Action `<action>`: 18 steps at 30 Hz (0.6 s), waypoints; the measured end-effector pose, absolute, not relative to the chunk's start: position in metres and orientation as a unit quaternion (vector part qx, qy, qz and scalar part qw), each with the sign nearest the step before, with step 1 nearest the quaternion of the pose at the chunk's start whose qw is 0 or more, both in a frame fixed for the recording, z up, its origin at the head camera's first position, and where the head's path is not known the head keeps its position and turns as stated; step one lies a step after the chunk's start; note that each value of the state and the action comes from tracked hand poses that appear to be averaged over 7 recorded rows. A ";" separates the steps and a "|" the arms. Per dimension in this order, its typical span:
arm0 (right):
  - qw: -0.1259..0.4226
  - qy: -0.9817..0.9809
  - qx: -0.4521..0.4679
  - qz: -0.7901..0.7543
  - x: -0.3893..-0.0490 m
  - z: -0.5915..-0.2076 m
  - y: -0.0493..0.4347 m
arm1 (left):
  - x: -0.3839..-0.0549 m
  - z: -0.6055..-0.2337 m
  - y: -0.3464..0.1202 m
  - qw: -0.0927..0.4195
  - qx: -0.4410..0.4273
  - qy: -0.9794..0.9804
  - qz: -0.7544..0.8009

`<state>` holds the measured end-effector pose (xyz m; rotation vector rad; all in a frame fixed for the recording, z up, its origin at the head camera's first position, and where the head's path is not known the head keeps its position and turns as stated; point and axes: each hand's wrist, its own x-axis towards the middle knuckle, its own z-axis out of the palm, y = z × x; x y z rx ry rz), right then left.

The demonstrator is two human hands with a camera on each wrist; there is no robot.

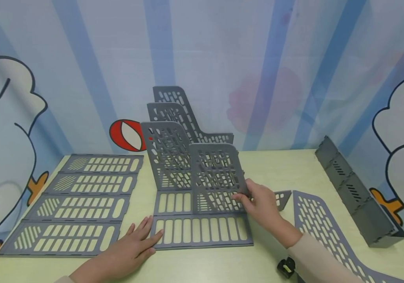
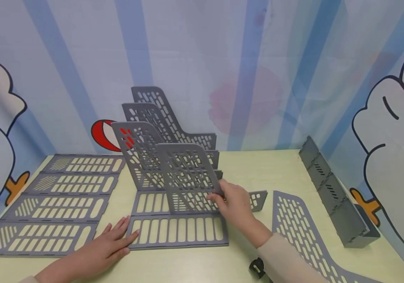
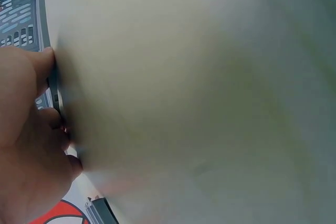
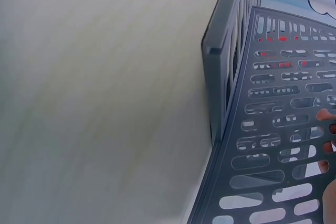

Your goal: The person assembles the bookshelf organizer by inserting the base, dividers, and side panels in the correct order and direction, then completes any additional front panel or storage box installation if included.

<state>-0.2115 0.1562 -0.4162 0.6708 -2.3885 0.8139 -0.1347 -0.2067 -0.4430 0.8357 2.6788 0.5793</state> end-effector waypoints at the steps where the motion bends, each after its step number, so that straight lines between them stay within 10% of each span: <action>1: 0.264 -0.882 0.249 0.299 -0.212 -0.416 0.155 | -0.135 -0.443 -0.207 0.137 0.289 0.926 0.201; 18: 0.302 -0.869 0.280 0.273 -0.211 -0.422 0.120 | -0.133 -0.441 -0.207 0.135 0.289 0.926 0.201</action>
